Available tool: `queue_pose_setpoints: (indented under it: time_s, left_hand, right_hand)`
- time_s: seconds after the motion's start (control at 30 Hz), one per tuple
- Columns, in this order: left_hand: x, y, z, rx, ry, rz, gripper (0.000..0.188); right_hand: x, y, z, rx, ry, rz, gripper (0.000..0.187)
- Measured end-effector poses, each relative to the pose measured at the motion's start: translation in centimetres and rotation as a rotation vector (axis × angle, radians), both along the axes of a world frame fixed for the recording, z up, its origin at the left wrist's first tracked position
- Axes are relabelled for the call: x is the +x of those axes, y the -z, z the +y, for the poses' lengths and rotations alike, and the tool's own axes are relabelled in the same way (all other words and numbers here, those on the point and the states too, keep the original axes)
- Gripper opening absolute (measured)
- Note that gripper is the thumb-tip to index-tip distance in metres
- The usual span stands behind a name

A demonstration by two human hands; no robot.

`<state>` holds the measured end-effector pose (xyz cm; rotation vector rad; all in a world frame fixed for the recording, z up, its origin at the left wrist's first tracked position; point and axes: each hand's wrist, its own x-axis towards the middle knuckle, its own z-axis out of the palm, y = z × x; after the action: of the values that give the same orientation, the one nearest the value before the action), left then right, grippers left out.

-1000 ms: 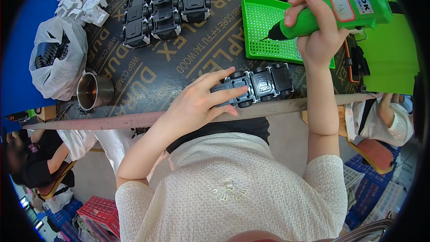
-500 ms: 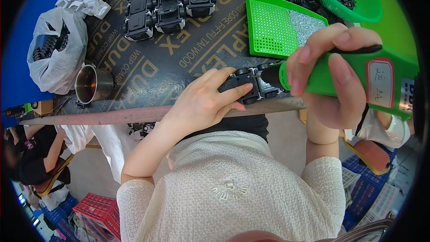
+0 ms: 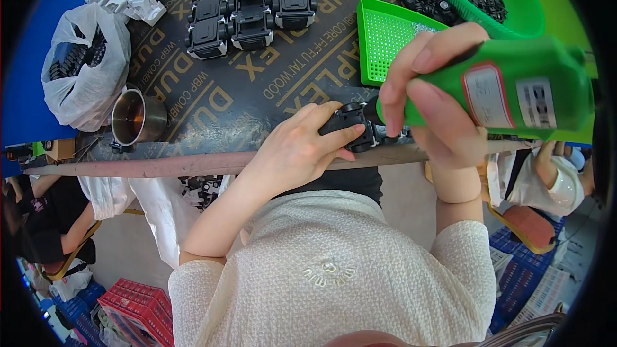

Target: The person assembles toy car parts by hand, securing them with screws using an electric screwdriver.

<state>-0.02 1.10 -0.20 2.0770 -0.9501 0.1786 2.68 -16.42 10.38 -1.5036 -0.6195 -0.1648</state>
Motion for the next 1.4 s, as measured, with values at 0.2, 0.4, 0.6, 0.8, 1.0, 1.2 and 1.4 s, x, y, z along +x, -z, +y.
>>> queue_pose_setpoints:
  time_s: [0.2,0.4,0.6,0.8,1.0,1.2,1.4]
  left_hand:
    - [-0.1,-0.2,-0.4,-0.011,0.007,0.037,0.040]
    - [-0.1,0.2,-0.2,-0.022,-0.022,0.017,0.043]
    - [0.0,0.2,-0.2,-0.018,-0.010,0.022,0.044]
    - [-0.1,0.3,-0.2,-0.008,-0.024,0.014,0.045]
    - [0.0,0.1,-0.4,-0.026,-0.006,0.006,0.042]
    - [0.0,0.0,-0.2,-0.030,-0.015,0.040,0.039]
    - [-0.1,-0.3,-0.2,-0.021,-0.006,0.051,0.034]
  right_hand:
    - [3.6,-0.5,-5.1,0.228,0.152,-0.253,0.026]
    - [6.9,2.6,-4.8,0.219,0.250,-0.156,0.016]
    - [7.0,3.1,-4.7,0.148,0.257,-0.252,0.013]
    - [6.8,2.6,-4.1,0.182,0.223,-0.214,0.015]
    - [1.2,-0.9,-4.6,0.232,-0.038,-0.226,0.032]
    - [-0.2,-0.1,-2.5,0.164,-0.245,-0.171,0.030]
    - [-0.6,-0.5,-2.0,0.104,-0.160,-0.140,0.027]
